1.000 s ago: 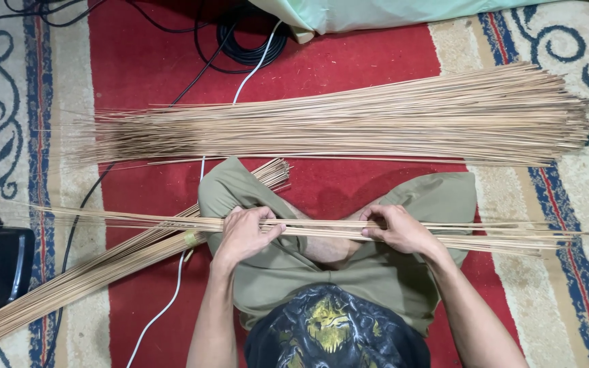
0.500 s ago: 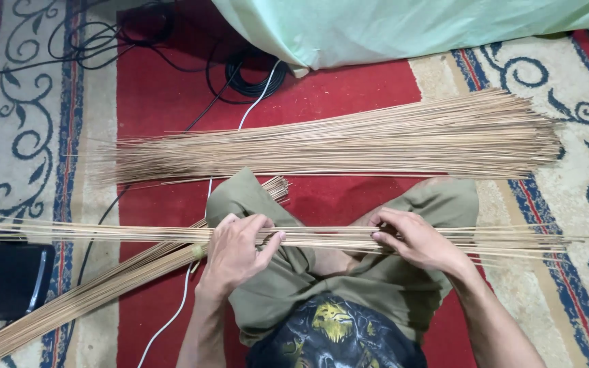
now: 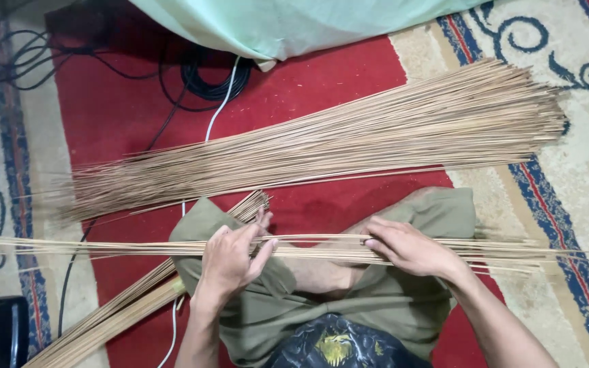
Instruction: Sorting and aligning thin rattan sticks into organized bundles while sitting on the floor.
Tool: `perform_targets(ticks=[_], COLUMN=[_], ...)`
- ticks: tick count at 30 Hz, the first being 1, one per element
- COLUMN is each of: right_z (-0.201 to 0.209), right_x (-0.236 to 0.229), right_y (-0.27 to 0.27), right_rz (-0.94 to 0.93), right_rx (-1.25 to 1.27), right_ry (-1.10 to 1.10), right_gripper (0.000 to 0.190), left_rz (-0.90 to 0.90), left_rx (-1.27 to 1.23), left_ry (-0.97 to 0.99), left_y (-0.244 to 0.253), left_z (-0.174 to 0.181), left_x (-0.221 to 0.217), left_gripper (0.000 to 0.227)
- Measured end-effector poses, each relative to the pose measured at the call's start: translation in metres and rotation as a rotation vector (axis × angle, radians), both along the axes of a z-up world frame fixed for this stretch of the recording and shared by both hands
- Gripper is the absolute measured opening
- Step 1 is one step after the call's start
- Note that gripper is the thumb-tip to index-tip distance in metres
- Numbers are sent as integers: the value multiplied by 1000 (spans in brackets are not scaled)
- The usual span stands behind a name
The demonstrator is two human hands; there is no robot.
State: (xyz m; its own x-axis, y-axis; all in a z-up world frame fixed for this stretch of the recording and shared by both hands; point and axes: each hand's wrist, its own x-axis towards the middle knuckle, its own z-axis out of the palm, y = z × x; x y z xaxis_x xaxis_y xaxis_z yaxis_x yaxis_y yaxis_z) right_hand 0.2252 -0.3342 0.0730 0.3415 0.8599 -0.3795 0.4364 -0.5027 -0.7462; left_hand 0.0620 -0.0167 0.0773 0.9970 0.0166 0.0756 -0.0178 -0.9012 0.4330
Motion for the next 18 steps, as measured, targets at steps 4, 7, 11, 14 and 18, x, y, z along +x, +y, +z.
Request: perform_targets(ticks=[4,7,11,14,18], right_z=[-30,-57,-51,-49,-56], right_x=[16,27,43,50,52], right_y=[3,4,21,28,29], right_rz=[-41,-71,-78,-82,-99], right_rx=[-39,-110,-157,-181,-203], right_ry=[16,52,86,105,132], right_gripper=[25,26,26,25,21], left_rz=[-17,-8,35,51,70], left_rx=[-9,-84,-124,-133,-138], left_ry=[114,193,310,362,378], left_y=[9,25,36,40,40], left_z=[-23,-66,-82,-86,-86], left_x=[27,34,43,48,48], left_gripper=[25,26,29,30,31])
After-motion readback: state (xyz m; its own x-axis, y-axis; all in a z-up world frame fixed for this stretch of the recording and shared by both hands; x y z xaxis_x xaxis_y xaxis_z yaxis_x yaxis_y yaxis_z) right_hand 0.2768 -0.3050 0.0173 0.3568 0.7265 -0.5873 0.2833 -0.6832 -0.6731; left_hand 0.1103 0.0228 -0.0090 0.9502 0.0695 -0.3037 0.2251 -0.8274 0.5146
